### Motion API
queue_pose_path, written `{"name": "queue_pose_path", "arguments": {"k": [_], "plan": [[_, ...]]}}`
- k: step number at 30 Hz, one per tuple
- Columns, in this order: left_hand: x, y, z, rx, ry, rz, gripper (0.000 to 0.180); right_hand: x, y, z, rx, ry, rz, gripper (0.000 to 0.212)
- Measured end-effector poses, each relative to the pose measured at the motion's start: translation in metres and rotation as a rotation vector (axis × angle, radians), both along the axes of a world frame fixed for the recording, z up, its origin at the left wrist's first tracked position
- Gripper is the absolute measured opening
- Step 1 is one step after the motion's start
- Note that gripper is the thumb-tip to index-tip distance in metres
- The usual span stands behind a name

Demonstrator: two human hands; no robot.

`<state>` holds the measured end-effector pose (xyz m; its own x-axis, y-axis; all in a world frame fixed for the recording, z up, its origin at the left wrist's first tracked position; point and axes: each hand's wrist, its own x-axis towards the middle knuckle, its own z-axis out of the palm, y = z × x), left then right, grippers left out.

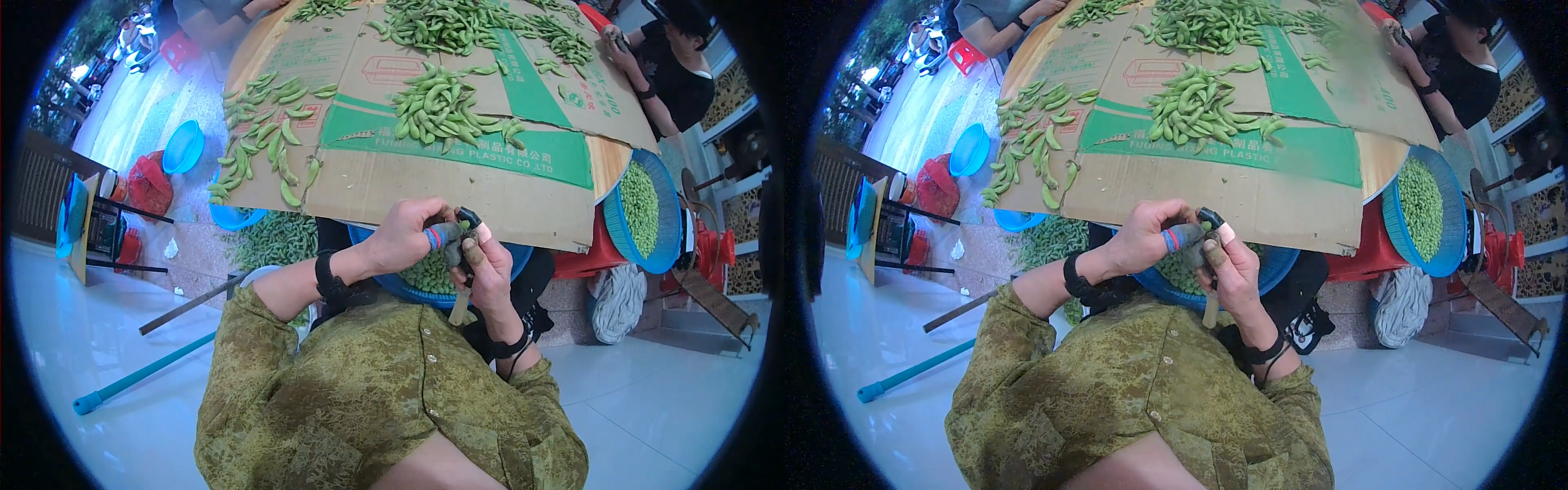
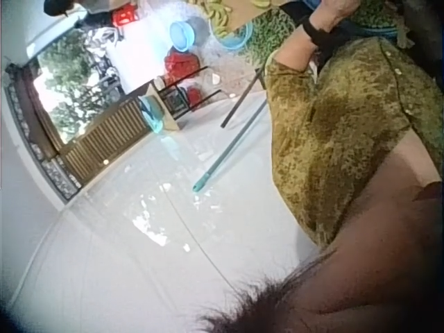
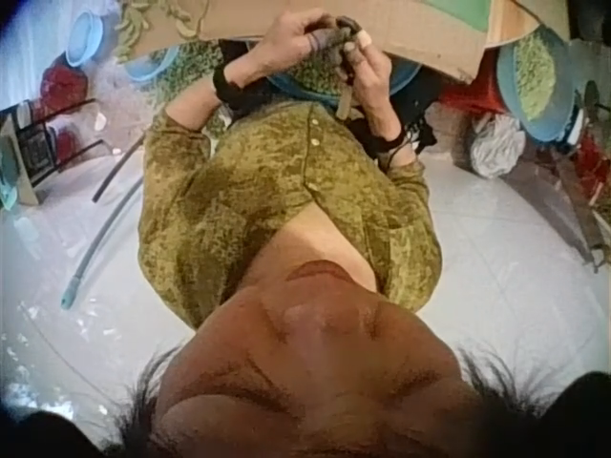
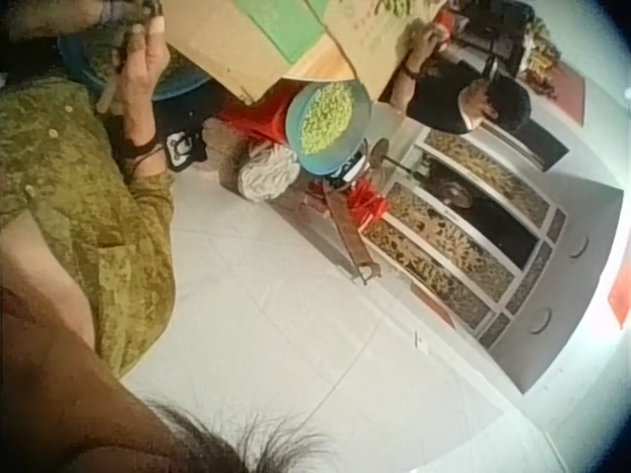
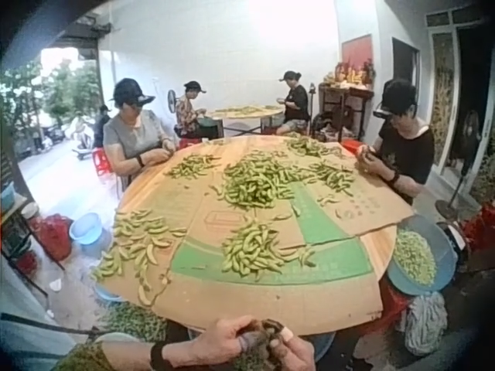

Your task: Peeling edamame pods to extract the beans into a container.

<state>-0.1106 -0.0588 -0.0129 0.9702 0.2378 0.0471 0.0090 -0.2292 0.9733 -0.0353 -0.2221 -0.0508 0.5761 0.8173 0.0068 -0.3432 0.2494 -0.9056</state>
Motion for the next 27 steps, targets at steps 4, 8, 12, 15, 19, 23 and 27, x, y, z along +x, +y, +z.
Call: {"name": "queue_pose_path", "arguments": {"k": [4, 8, 12, 15, 19, 23, 27], "plan": [[0.000, -0.002, -0.004, 0.010, -0.012, 0.004, 0.012, -0.002, 0.000, 0.002, 0.028, 0.036, -0.001, 0.045], [-0.001, -0.002, -0.006, -0.026, -0.039, 0.009, 0.013, -0.002, 0.000, 0.001, 0.023, 0.044, -0.025, 0.043], [-0.003, -0.003, -0.012, -0.067, -0.025, -0.047, 0.012, -0.002, -0.001, -0.002, 0.002, -0.083, -0.064, 0.038], [0.000, -0.002, -0.016, -0.231, -0.043, -0.076, 0.011, -0.002, -0.002, -0.005, -0.015, -0.164, -0.092, 0.034], [-0.001, 0.002, -0.018, -0.690, 0.149, -0.129, 0.009, 0.005, -0.009, -0.012, -0.025, -0.183, -0.075, 0.033], [0.002, 0.007, -0.018, -1.019, 0.222, -0.247, 0.009, 0.012, -0.004, -0.015, -0.016, -0.820, -0.220, 0.038], [0.005, 0.003, -0.018, -0.886, 0.331, -0.136, 0.009, 0.009, 0.001, -0.010, -0.019, -1.048, -0.387, 0.035]]}}
